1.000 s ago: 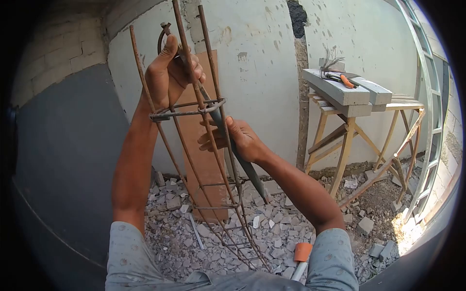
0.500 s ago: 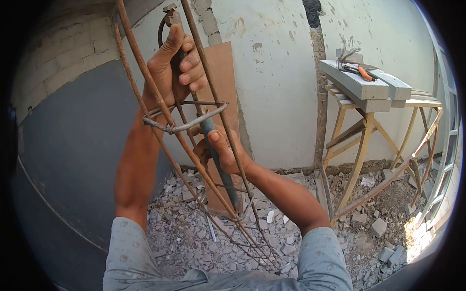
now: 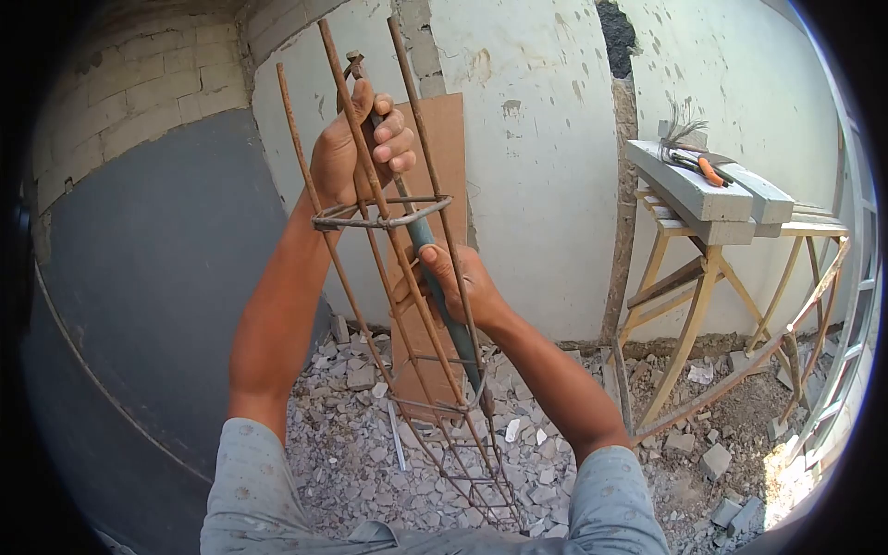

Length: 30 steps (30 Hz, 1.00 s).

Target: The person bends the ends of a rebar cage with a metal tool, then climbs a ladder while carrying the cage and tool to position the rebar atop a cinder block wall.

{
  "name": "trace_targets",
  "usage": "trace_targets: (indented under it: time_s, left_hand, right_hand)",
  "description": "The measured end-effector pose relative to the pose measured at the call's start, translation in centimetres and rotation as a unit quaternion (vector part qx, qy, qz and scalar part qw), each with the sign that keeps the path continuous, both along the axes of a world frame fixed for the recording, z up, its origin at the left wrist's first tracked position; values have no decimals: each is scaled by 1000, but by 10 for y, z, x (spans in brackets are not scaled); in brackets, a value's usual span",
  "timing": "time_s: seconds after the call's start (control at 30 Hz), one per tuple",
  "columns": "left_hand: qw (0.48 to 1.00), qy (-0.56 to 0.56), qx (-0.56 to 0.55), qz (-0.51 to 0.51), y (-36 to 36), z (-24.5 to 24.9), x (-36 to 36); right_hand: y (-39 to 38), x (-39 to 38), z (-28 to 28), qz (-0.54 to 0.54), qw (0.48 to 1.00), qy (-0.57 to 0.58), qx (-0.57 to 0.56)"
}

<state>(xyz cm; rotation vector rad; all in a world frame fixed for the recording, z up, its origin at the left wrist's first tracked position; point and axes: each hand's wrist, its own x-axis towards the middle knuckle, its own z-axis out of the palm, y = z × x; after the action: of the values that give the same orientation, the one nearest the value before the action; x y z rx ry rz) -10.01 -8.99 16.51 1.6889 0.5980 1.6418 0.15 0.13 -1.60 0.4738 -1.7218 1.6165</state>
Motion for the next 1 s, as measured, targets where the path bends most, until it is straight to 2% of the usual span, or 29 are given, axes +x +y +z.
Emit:
trace_targets:
  time_s: [0.03, 0.13, 0.27, 0.4, 0.5, 0.63, 0.7, 0.73, 0.83, 0.9, 1.0]
  left_hand:
    - [1000, -5, 9, -4, 2, 0, -1]
    - [997, -13, 25, -71, 11, -2, 0]
    - [993, 6, 74, -96, 13, -3, 11]
    - [993, 14, 73, -94, 10, -6, 6]
    - [995, 4, 67, -75, 6, -7, 7]
    - [992, 27, 53, -115, 0, -8, 14]
    - [996, -1, 49, -71, -9, -11, 18]
    - [993, 15, 49, -103, -7, -10, 9]
    - [997, 6, 71, -21, -16, -11, 18]
    - [997, 23, 70, -29, -14, -11, 12]
    - [997, 17, 73, 31, -7, -15, 2]
  right_hand:
    - [10, 4, 3, -39, 998, -16, 52]
    - [8, 44, 22, -67, 995, -79, 9]
    - [17, 93, 49, -104, 984, -119, 80]
    - [16, 129, 75, -165, 962, -184, 113]
    - [6, 136, 80, -210, 951, -172, 149]
    - [-1, 120, 60, -210, 961, -141, 115]
    - [-5, 115, 57, -191, 966, -147, 97]
    - [-4, 109, 51, -165, 973, -136, 84]
    - [-9, 102, 46, -126, 983, -112, 66]
    - [-15, 97, 37, -102, 989, -104, 38]
    - [-20, 80, 19, -51, 996, -66, -7]
